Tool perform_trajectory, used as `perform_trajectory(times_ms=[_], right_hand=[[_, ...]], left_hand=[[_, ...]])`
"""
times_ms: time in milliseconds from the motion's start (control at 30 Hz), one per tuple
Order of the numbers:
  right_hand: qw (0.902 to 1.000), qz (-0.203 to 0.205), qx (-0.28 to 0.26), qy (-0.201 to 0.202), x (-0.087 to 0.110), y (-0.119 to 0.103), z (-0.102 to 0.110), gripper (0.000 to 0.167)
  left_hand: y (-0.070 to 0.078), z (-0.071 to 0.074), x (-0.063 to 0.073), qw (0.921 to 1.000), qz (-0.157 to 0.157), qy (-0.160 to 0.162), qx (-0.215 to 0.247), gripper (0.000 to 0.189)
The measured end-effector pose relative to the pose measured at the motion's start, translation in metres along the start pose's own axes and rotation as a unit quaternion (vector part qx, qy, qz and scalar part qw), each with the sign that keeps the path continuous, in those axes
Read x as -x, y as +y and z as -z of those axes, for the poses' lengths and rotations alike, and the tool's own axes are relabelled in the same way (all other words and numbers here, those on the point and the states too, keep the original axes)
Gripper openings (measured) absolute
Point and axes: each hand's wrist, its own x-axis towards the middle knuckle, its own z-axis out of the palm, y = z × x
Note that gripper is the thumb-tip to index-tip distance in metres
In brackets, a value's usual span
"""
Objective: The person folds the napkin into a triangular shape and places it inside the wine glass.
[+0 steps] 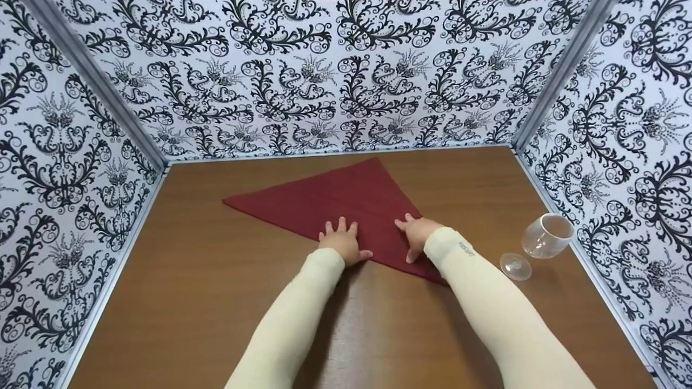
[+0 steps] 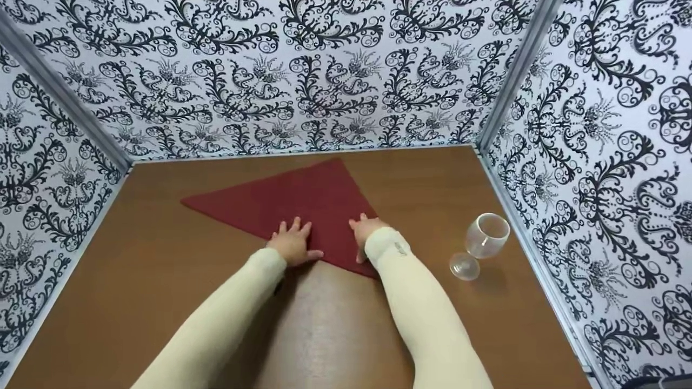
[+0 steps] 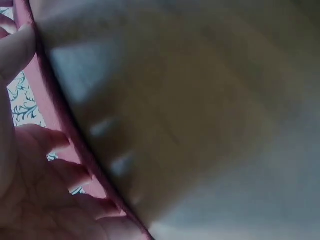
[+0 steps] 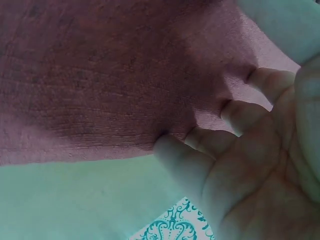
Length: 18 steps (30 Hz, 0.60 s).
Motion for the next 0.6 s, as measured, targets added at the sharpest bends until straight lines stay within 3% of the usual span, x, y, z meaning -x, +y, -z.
perform_trajectory(times_ms=[600], right_hand=[[0.9998, -0.012, 0.009, 0.012, -0.0064, 0.0006, -0.0072, 0.114]], left_hand=[[-0.0074, 0.0081, -0.0054, 0.9994, -0.018, -0.011, 0.028, 0.101]])
